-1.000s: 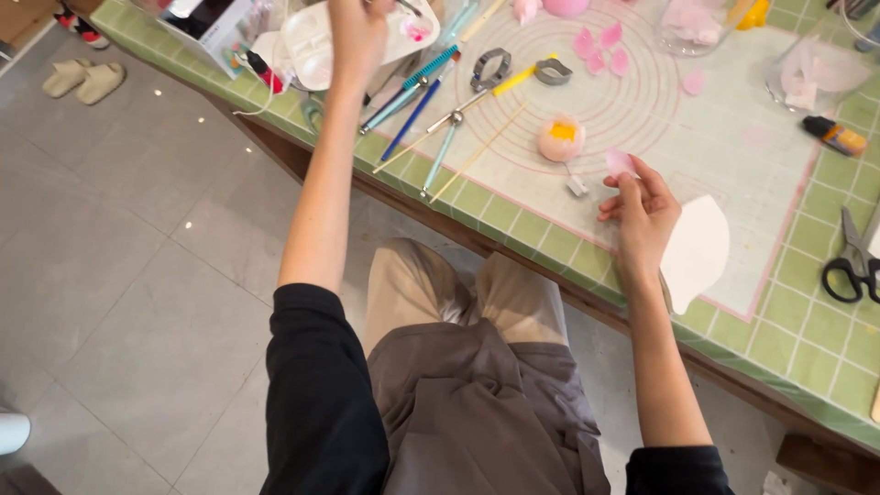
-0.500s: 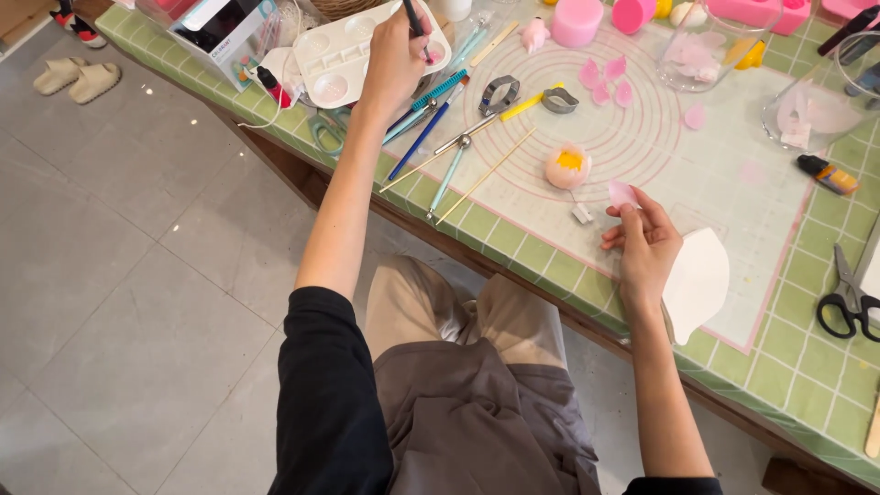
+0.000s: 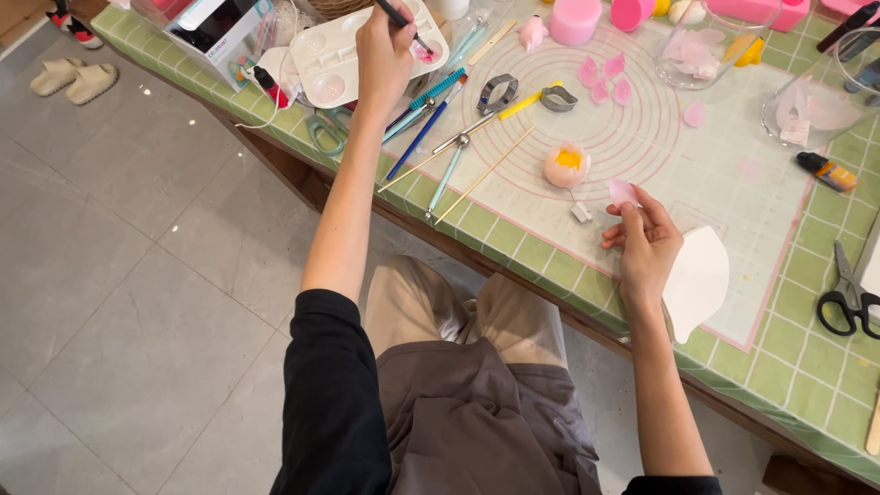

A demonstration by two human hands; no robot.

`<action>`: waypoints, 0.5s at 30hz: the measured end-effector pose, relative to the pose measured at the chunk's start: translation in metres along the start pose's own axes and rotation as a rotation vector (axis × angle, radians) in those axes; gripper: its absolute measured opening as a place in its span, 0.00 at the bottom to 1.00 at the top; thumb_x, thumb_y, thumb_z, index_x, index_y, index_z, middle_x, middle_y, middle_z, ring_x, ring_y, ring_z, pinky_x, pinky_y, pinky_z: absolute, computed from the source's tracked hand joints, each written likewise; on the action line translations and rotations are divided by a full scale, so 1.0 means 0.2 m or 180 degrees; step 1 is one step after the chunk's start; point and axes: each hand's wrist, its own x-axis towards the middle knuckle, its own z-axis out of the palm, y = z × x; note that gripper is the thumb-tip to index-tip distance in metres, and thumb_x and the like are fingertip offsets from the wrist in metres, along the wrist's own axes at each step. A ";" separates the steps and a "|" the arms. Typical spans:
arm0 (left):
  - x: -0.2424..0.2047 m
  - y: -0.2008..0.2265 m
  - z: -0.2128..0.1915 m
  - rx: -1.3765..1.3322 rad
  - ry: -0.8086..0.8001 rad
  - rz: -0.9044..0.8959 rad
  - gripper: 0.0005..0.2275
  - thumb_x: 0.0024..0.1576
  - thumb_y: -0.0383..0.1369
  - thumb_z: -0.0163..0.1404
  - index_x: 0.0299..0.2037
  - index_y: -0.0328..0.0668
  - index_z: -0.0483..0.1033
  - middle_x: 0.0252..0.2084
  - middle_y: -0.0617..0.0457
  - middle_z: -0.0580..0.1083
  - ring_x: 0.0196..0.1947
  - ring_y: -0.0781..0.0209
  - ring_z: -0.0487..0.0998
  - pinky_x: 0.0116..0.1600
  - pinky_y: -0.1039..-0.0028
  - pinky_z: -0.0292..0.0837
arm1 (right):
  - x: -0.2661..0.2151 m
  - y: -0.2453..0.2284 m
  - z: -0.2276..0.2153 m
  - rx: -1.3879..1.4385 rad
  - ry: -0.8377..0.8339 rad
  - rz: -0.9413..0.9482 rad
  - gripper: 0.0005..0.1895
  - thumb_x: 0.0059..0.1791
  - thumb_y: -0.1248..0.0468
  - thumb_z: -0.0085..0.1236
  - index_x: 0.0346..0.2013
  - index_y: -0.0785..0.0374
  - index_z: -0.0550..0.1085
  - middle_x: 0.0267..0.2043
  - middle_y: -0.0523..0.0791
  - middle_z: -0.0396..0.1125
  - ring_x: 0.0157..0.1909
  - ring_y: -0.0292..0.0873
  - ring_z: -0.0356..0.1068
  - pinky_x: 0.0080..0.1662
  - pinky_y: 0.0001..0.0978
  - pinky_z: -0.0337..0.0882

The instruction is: Assembling wax petals to create a decorative flower candle.

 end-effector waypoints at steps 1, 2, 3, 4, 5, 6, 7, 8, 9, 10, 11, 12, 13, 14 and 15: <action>-0.01 -0.02 0.01 -0.0014 0.0227 0.0091 0.06 0.59 0.15 0.52 0.40 0.33 0.70 0.31 0.47 0.75 0.30 0.55 0.77 0.40 0.68 0.73 | 0.00 0.00 0.00 0.0009 -0.0006 -0.0005 0.19 0.58 0.70 0.49 0.64 0.75 0.69 0.43 0.49 0.73 0.29 0.34 0.68 0.31 0.23 0.71; -0.01 -0.03 0.01 -0.0014 0.0223 0.0091 0.06 0.59 0.15 0.52 0.40 0.33 0.70 0.31 0.47 0.75 0.30 0.55 0.77 0.40 0.68 0.73 | -0.01 0.00 0.00 0.0010 -0.0003 -0.0003 0.19 0.58 0.70 0.49 0.64 0.75 0.69 0.43 0.49 0.73 0.29 0.34 0.68 0.31 0.23 0.71; -0.02 -0.04 0.02 -0.0020 0.0281 -0.0040 0.06 0.59 0.17 0.53 0.40 0.33 0.70 0.30 0.47 0.75 0.29 0.56 0.77 0.39 0.68 0.73 | -0.01 0.01 -0.01 0.0011 -0.0005 -0.0005 0.19 0.58 0.70 0.49 0.64 0.74 0.69 0.43 0.49 0.73 0.29 0.34 0.68 0.32 0.23 0.72; -0.02 -0.05 0.02 -0.0026 0.0338 -0.0172 0.05 0.59 0.18 0.54 0.40 0.33 0.70 0.29 0.47 0.76 0.28 0.56 0.77 0.38 0.68 0.73 | -0.01 0.01 -0.01 0.0013 -0.0008 -0.0008 0.19 0.58 0.70 0.49 0.64 0.74 0.69 0.43 0.49 0.73 0.29 0.34 0.68 0.32 0.23 0.72; -0.02 -0.05 0.02 -0.0031 0.0334 -0.0169 0.05 0.59 0.18 0.54 0.40 0.33 0.70 0.29 0.47 0.76 0.28 0.56 0.77 0.38 0.68 0.73 | 0.00 0.00 -0.01 0.0012 -0.0002 -0.0010 0.19 0.58 0.70 0.49 0.64 0.74 0.69 0.43 0.49 0.73 0.29 0.34 0.68 0.32 0.23 0.72; -0.02 -0.06 0.02 0.0137 0.0348 -0.0203 0.05 0.59 0.19 0.55 0.40 0.33 0.71 0.29 0.48 0.76 0.29 0.56 0.78 0.38 0.68 0.74 | 0.00 0.00 0.00 0.0017 0.0005 0.0008 0.20 0.58 0.70 0.49 0.64 0.74 0.69 0.43 0.49 0.73 0.29 0.33 0.68 0.32 0.23 0.72; -0.02 -0.07 0.02 0.0302 0.0354 -0.0241 0.05 0.59 0.20 0.55 0.40 0.34 0.72 0.29 0.48 0.77 0.29 0.55 0.80 0.38 0.67 0.74 | 0.00 0.00 -0.01 0.0020 0.0020 0.0032 0.20 0.58 0.70 0.49 0.64 0.74 0.69 0.43 0.49 0.73 0.29 0.33 0.68 0.32 0.23 0.72; -0.01 -0.07 0.01 0.0294 0.0342 -0.0243 0.05 0.59 0.20 0.55 0.40 0.34 0.72 0.29 0.48 0.77 0.29 0.55 0.80 0.38 0.67 0.74 | 0.00 0.01 0.00 0.0018 0.0034 0.0035 0.20 0.58 0.70 0.49 0.64 0.74 0.69 0.43 0.49 0.73 0.29 0.33 0.68 0.32 0.23 0.72; -0.01 -0.07 0.01 0.0292 0.0443 -0.0137 0.05 0.59 0.20 0.55 0.39 0.32 0.71 0.29 0.47 0.77 0.30 0.53 0.80 0.39 0.65 0.74 | 0.00 0.01 0.00 0.0054 0.0034 0.0049 0.20 0.58 0.69 0.49 0.65 0.74 0.69 0.43 0.49 0.74 0.29 0.33 0.68 0.32 0.23 0.72; -0.02 -0.08 0.01 0.0289 0.0544 -0.0032 0.05 0.59 0.20 0.56 0.38 0.31 0.71 0.29 0.45 0.77 0.30 0.50 0.80 0.40 0.63 0.73 | 0.00 0.02 -0.01 0.0091 0.0035 0.0062 0.20 0.58 0.69 0.50 0.65 0.73 0.69 0.43 0.49 0.74 0.29 0.33 0.68 0.31 0.23 0.72; -0.03 -0.11 0.01 0.0264 0.0523 -0.0054 0.05 0.59 0.20 0.56 0.38 0.31 0.71 0.29 0.45 0.77 0.30 0.50 0.80 0.40 0.63 0.73 | 0.00 0.02 -0.01 0.0067 0.0061 0.0079 0.20 0.58 0.69 0.50 0.65 0.73 0.69 0.43 0.49 0.74 0.29 0.33 0.68 0.31 0.23 0.72; -0.03 -0.14 0.01 0.0395 0.0438 0.0030 0.04 0.59 0.20 0.56 0.39 0.31 0.73 0.31 0.44 0.78 0.32 0.49 0.81 0.41 0.62 0.73 | 0.00 0.02 -0.01 0.0085 0.0053 0.0081 0.20 0.58 0.68 0.50 0.65 0.73 0.69 0.44 0.50 0.74 0.29 0.34 0.69 0.31 0.23 0.72; -0.03 -0.17 0.03 0.0514 0.0337 0.0134 0.03 0.58 0.20 0.56 0.39 0.31 0.76 0.33 0.42 0.79 0.34 0.48 0.82 0.42 0.62 0.73 | 0.00 0.02 -0.01 0.0111 0.0067 0.0074 0.20 0.58 0.68 0.50 0.65 0.73 0.69 0.44 0.50 0.74 0.28 0.34 0.69 0.31 0.23 0.71; -0.03 -0.16 0.02 0.0478 0.0302 0.0131 0.03 0.58 0.20 0.56 0.39 0.31 0.76 0.33 0.42 0.79 0.34 0.48 0.82 0.42 0.62 0.73 | 0.01 0.01 0.00 0.0097 0.0114 0.0082 0.20 0.58 0.68 0.50 0.65 0.73 0.69 0.44 0.50 0.74 0.28 0.34 0.69 0.31 0.23 0.71; -0.04 -0.15 0.01 0.0628 0.0306 0.0234 0.03 0.58 0.20 0.56 0.39 0.30 0.76 0.34 0.41 0.79 0.36 0.45 0.81 0.43 0.60 0.72 | 0.01 0.01 0.00 0.0115 0.0120 0.0070 0.21 0.58 0.68 0.51 0.65 0.73 0.69 0.44 0.51 0.75 0.28 0.34 0.70 0.31 0.23 0.72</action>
